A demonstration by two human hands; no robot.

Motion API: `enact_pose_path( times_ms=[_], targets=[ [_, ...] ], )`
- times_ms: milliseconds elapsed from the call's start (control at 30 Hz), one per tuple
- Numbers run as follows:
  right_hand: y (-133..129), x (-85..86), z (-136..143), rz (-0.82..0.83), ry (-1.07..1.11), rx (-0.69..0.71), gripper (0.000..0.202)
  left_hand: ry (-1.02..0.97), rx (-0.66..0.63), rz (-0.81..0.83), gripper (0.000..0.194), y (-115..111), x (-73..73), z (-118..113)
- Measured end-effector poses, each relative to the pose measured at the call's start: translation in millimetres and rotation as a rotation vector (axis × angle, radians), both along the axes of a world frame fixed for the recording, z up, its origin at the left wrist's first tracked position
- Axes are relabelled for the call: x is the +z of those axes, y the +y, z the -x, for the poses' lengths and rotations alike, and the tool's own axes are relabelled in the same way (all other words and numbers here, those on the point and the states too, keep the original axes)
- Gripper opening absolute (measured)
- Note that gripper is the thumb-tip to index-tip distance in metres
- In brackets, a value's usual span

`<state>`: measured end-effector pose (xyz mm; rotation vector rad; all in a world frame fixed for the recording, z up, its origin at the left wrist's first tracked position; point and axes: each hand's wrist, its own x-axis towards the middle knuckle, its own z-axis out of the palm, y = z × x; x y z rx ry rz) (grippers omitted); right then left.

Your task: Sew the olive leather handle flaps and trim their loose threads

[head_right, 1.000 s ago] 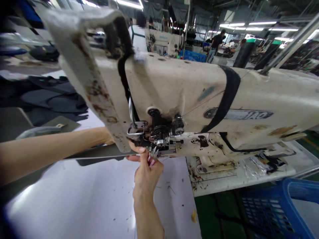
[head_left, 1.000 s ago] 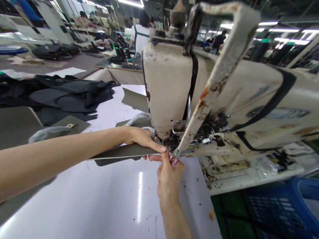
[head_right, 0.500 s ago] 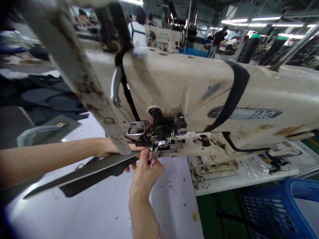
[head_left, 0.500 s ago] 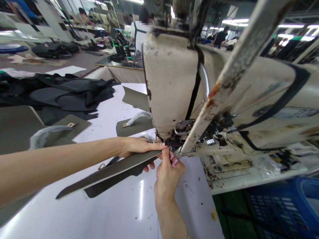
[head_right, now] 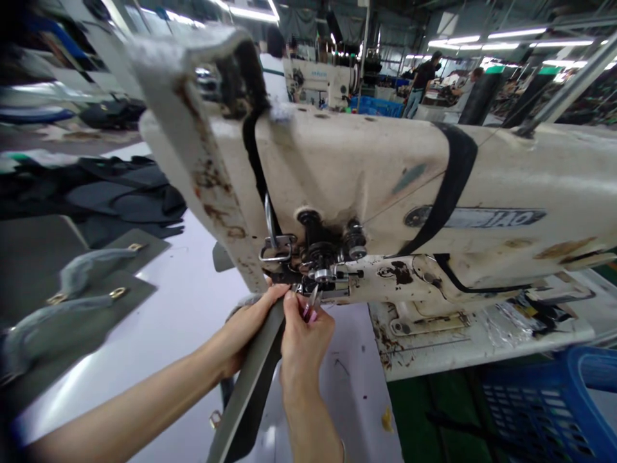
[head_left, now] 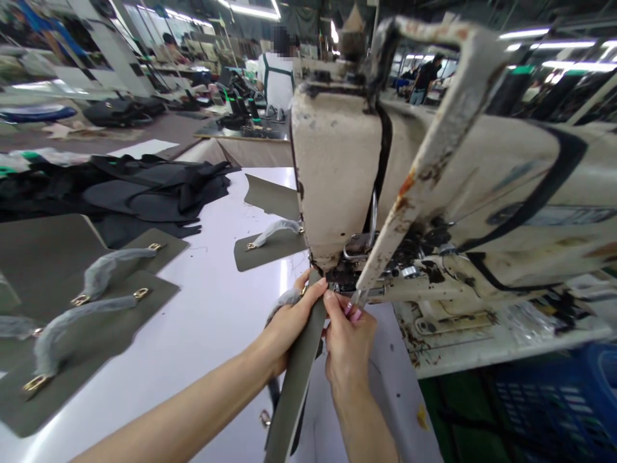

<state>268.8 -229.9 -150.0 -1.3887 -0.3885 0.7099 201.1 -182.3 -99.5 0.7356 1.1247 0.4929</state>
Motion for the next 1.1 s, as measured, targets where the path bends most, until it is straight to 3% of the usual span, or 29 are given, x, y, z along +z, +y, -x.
enact_pose_path(
  times_ms=[233, 433, 900, 1100],
  targets=[
    [-7, 14.7, -24, -0.053, 0.157, 0.127, 0.025, -0.105, 0.199, -0.04, 0.07, -20, -11.4, -14],
    [-11, 22.0, -41, -0.035, 0.109, 0.23, 0.019, -0.14, 0.306, -0.069, 0.061, -30, -12.6, -27],
    [-8, 16.6, -49, 0.077, -0.102, 0.24, 0.027, -0.149, 0.342, -0.115, 0.074, -10, -16.3, -31],
    [-16, 22.8, -53, 0.109, -0.244, 0.296, 0.026, -0.218, 0.31, -0.127, 0.084, -7, -20.1, -30]
  ],
)
